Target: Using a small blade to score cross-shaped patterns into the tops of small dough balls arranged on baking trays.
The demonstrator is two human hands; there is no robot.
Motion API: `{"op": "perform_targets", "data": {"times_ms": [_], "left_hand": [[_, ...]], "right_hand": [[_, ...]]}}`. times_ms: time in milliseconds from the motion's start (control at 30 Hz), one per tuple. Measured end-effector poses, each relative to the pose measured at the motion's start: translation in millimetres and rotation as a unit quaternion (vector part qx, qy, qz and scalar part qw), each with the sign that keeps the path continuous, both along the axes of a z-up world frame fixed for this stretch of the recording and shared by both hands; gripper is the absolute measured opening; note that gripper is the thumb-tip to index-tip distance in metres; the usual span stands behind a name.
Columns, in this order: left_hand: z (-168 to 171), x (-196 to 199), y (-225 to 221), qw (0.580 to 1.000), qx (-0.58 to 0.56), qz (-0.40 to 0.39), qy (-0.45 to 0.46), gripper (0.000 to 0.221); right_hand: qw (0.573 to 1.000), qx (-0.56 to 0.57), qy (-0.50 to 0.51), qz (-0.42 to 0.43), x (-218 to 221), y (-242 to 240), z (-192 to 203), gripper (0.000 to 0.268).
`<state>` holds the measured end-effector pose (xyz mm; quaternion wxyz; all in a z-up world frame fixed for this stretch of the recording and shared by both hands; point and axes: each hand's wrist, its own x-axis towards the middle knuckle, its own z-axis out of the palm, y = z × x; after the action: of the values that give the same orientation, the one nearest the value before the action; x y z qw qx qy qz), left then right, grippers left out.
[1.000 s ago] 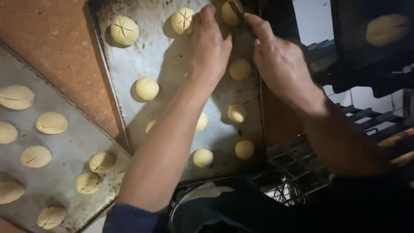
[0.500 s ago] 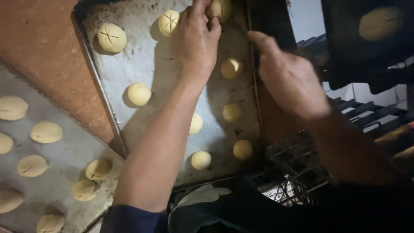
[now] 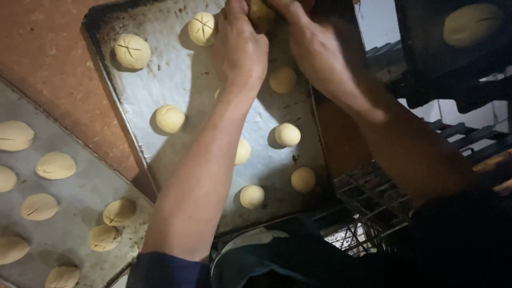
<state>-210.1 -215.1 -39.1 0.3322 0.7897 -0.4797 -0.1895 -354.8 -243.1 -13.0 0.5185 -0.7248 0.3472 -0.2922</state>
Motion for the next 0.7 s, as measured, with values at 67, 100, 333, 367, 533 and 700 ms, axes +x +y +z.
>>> {"op": "perform_targets", "data": {"times_ms": [67, 100, 333, 367, 533, 700], "left_hand": [[-6.5, 0.8, -2.2, 0.999, -0.037, 0.011, 0.008, 0.029], [-5.5, 0.4, -2.3, 0.999, -0.038, 0.009, 0.010, 0.029], [3.3, 9.8, 1.0, 0.992, -0.123, -0.004, -0.038, 0.018], [3.0, 8.5, 0.7, 0.987, -0.153, -0.021, -0.048, 0.023], [10.4, 2.2, 4.2, 0.996, -0.081, -0.018, -0.038, 0.034], [-4.3, 2.5, -1.1, 0.999, -0.044, -0.022, -0.017, 0.041]], "right_hand": [[0.896, -0.342, 0.277, -0.057, 0.2, -7.5, -14.7, 0.053], [0.896, -0.342, 0.278, -0.059, -2.7, 3.2, 17.7, 0.053], [0.903, 0.030, 0.422, -0.079, -16.7, 38.8, 100.7, 0.056], [0.923, -0.138, 0.357, -0.037, -35.4, 37.6, 76.5, 0.049], [0.941, -0.247, 0.232, -0.006, -31.2, 26.1, 39.3, 0.036], [0.974, -0.179, 0.142, -0.007, -11.4, -0.2, -6.9, 0.057]]}}
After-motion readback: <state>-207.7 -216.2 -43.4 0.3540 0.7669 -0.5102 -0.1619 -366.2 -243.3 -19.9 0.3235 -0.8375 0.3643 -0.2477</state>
